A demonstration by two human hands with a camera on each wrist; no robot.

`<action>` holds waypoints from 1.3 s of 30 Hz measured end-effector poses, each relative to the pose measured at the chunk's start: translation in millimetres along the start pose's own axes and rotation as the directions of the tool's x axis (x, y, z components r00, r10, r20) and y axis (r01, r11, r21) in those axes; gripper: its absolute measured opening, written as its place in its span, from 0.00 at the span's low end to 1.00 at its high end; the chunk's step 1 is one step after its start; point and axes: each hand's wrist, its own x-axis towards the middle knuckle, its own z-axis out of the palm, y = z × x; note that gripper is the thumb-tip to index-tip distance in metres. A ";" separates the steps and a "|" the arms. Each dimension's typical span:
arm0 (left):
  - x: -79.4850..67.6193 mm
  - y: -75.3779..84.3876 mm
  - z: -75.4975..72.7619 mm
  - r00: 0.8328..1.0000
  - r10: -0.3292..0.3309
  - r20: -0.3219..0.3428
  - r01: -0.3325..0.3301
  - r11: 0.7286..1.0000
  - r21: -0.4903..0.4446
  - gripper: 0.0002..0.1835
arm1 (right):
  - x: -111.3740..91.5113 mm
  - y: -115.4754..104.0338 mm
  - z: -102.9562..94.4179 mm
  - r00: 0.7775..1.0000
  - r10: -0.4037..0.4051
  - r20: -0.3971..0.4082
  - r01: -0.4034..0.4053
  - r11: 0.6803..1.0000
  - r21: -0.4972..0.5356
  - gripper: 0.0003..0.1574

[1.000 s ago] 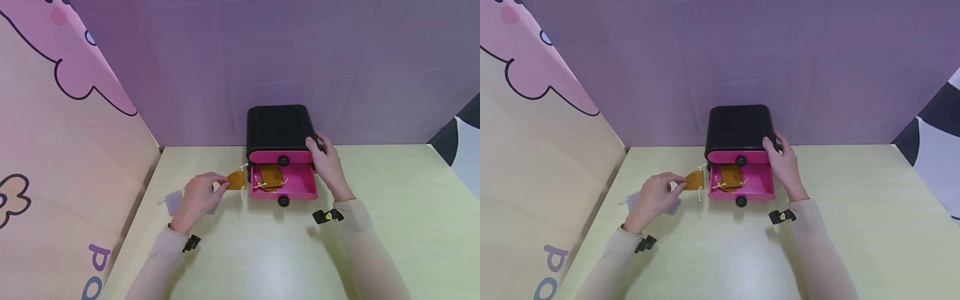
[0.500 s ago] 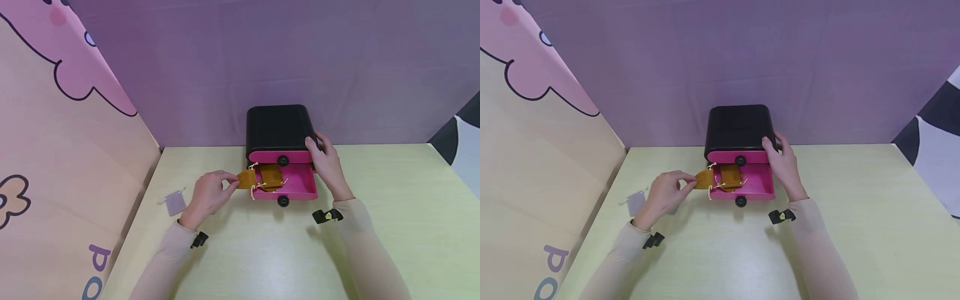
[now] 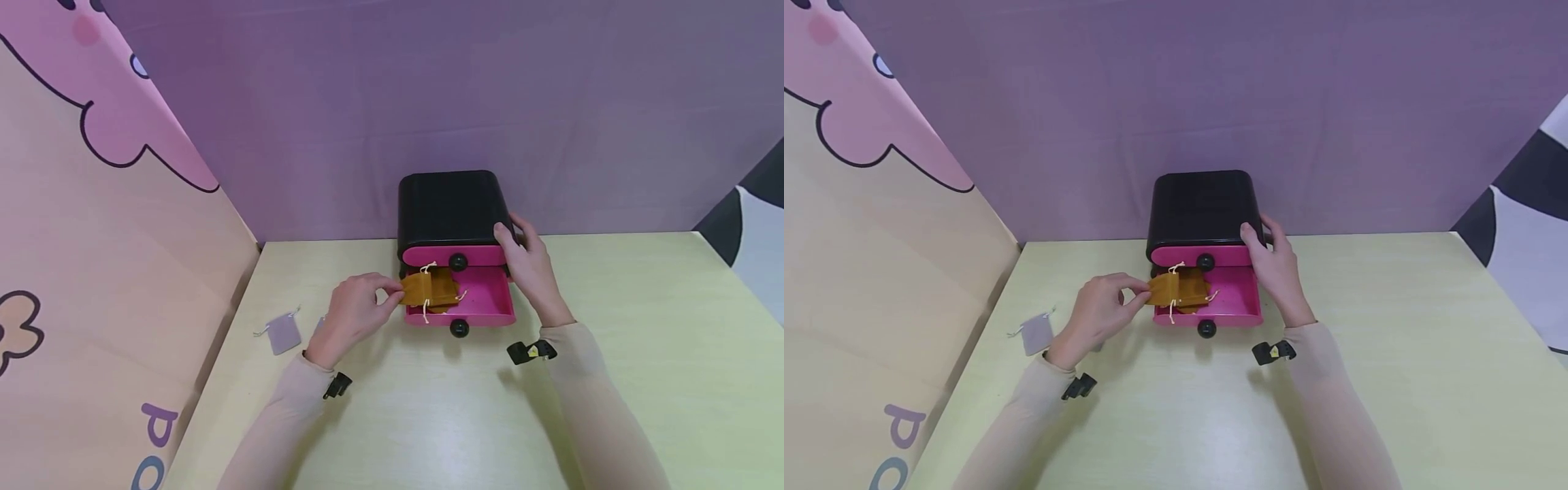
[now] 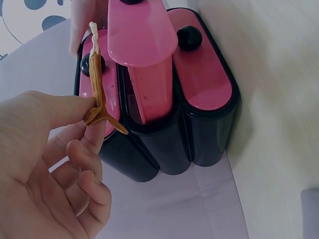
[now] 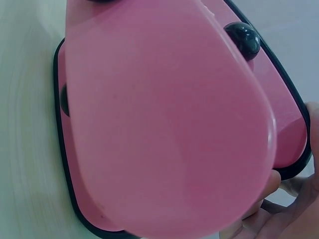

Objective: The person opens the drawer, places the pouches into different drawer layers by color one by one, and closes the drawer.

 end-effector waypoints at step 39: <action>29.4 17.6 33.1 0.996 -0.002 0.091 -0.002 0.999 0.048 0.09 | -1.8 2.9 1.9 1.000 0.004 0.006 -0.004 1.000 0.004 0.51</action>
